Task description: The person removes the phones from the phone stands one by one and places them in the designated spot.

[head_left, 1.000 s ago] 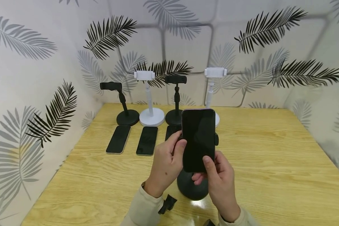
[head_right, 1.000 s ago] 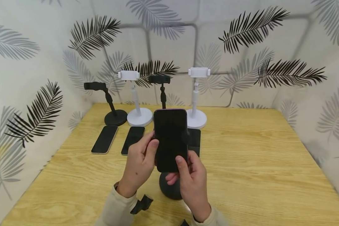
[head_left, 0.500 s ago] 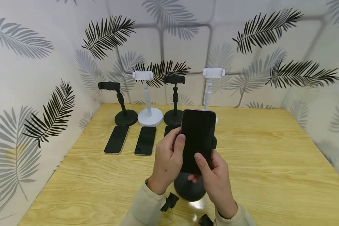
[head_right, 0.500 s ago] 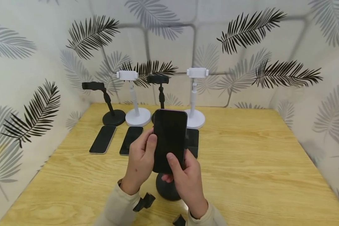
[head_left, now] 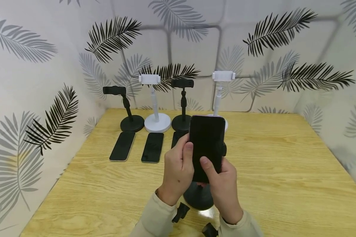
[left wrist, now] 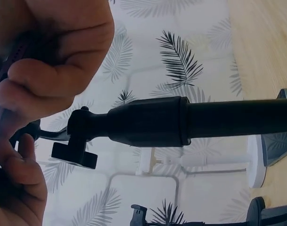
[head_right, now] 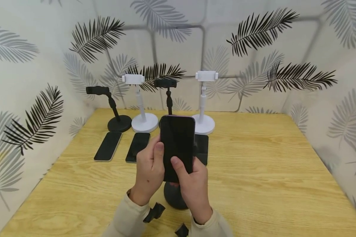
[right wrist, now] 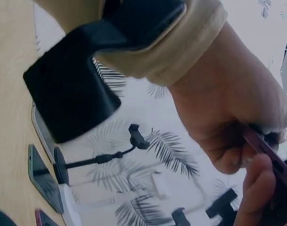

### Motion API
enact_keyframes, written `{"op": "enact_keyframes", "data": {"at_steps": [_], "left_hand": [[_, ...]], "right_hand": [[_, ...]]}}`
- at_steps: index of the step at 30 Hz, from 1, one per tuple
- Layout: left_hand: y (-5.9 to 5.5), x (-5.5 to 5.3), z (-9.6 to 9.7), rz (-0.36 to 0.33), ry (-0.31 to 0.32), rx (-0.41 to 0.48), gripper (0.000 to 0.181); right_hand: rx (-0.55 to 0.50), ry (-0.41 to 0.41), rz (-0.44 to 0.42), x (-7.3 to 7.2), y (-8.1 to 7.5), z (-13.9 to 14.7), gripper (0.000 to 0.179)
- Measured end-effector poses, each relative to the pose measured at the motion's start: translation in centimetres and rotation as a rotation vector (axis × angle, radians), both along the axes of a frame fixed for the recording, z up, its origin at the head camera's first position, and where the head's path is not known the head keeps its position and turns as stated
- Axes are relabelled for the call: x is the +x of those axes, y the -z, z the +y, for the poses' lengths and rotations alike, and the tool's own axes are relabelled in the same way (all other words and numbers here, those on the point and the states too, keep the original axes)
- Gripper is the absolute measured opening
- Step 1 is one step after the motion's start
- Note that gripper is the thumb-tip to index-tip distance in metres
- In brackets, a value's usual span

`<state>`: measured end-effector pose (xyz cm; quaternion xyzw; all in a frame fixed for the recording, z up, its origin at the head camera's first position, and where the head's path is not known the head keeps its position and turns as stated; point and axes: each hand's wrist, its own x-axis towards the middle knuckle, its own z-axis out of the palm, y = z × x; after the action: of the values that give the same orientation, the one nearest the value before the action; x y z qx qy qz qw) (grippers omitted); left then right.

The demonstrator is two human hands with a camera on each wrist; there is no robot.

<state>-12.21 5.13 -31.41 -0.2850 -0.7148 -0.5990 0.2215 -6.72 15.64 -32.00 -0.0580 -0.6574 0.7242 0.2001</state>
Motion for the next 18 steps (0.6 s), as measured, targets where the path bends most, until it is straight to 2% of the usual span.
{"op": "enact_keyframes", "data": {"at_steps": [7,14,18], "left_hand": [[0.4,-0.3,-0.1,-0.097,0.160,0.109,0.029],[0.8,-0.5,-0.7,-0.088,0.269,0.147,0.032],[0.8,-0.5,-0.8,-0.082,0.285,0.170,0.034]], "right_hand": [[-0.044,0.084,0.094,0.1,0.8,-0.8,0.005],[-0.119,0.060,0.189,0.3,1.2,-1.0,0.012],[-0.139,0.040,0.209,0.3,1.2,-1.0,0.014]]}}
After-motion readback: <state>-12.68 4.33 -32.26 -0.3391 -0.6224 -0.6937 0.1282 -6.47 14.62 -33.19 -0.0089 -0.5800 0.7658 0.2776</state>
